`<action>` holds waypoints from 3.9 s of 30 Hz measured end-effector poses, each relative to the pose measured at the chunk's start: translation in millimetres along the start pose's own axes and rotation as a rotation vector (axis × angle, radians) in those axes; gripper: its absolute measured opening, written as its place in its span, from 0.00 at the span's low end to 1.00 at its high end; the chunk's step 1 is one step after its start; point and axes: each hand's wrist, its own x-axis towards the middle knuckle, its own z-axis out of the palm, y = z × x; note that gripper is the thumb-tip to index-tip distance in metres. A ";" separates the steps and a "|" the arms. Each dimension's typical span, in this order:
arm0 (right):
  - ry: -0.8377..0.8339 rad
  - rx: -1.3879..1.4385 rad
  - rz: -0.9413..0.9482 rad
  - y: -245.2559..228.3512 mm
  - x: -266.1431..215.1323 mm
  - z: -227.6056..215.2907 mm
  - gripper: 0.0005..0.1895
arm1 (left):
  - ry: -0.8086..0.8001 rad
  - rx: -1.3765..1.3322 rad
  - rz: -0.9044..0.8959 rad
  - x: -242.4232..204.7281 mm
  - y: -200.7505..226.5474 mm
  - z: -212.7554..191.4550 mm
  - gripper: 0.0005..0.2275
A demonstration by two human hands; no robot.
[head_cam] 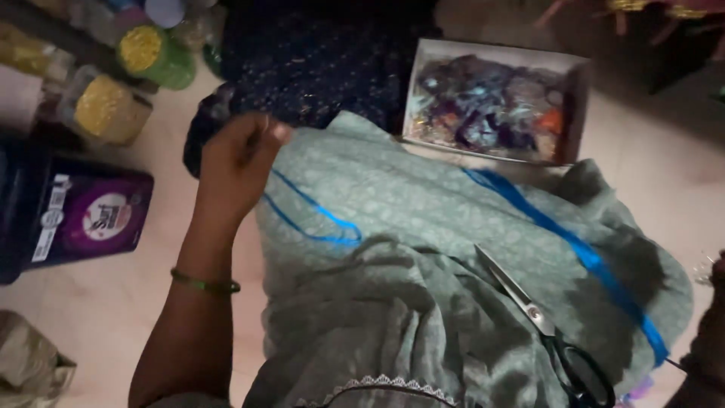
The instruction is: Cutting and tying blue ribbons to create decorative items.
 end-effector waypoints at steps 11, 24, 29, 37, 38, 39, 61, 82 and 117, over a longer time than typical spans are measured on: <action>-0.197 -0.177 -0.273 -211.6 -7.0 83.6 0.05 | -0.100 0.611 0.060 -84.5 -66.5 -10.9 0.06; -0.215 -0.128 -0.233 -238.8 -30.3 104.1 0.06 | -0.060 0.666 0.526 -24.9 -81.6 -5.4 0.05; -0.487 0.117 -0.219 -287.7 -16.9 135.7 0.08 | -0.522 0.351 0.337 32.4 29.8 -3.5 0.08; -0.945 0.945 -0.063 -409.0 18.9 201.2 0.17 | -0.584 0.392 1.031 101.9 176.9 73.6 0.08; -1.037 1.138 -0.147 -403.8 23.2 207.9 0.13 | -0.526 0.445 1.038 107.0 185.6 79.6 0.08; -1.022 1.137 -0.158 -397.3 25.2 206.3 0.13 | -0.530 0.443 1.055 114.8 187.6 78.5 0.08; -0.072 0.451 0.519 -172.1 -64.8 -76.2 0.08 | -0.709 0.269 -0.057 78.7 -8.2 156.4 0.05; 0.373 0.678 0.704 -8.3 -183.2 -48.7 0.09 | -0.930 0.498 0.129 117.0 -79.5 255.1 0.07; 0.081 0.110 0.563 -173.6 -138.1 -86.1 0.09 | -0.651 1.308 0.104 93.3 -27.4 161.6 0.15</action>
